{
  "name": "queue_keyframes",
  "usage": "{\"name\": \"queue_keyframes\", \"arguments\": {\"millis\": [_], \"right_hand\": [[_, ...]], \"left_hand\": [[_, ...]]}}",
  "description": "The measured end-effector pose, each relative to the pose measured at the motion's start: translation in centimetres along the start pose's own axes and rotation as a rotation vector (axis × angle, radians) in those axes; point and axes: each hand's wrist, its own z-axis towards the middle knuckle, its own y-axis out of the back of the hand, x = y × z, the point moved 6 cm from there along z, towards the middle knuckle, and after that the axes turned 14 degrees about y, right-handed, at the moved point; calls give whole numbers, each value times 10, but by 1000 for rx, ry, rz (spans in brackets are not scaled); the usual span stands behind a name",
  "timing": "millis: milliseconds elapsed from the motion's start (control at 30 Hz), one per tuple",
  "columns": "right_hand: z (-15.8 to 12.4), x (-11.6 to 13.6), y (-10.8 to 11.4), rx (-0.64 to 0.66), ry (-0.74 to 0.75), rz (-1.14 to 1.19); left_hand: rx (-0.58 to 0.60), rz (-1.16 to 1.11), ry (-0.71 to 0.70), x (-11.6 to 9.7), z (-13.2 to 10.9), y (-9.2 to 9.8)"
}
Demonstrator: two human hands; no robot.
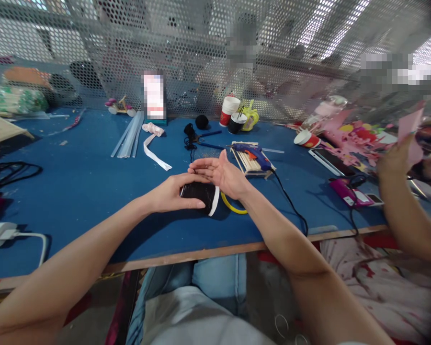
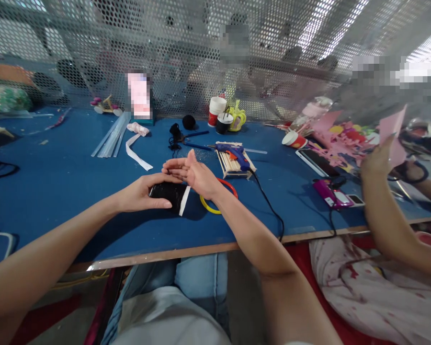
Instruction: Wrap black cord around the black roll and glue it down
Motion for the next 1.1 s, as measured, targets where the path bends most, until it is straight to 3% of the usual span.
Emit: {"name": "queue_keyframes", "arguments": {"millis": [67,133,200,400,467,567,633,700,967,1100], "right_hand": [[-1,2,6,-27,-14,-114],[-3,11,24,-135,16,-323],[-5,28,47,-277,90,-521],[-17,91,123,-629,387,-813],[-16,94,143,-597,322,-1074],[-12,66,169,-405,-58,-1402],[-12,45,176,-271,-241,-1506],[-13,33,177,-238,-279,-1562],[-17,28,171,-350,-163,-1635],[-22,36,171,-549,-115,-1486]], "left_hand": [[-30,-2,51,2,1,2],[-67,-20,118,6,1,5],[-105,-40,190,11,1,10],[-182,-58,332,22,2,21],[-197,-56,358,25,2,23],[-213,-33,387,27,2,25],[-229,-7,403,29,2,27],[-241,6,409,30,2,29],[-221,-41,360,26,2,30],[-212,-34,367,27,3,29]]}}
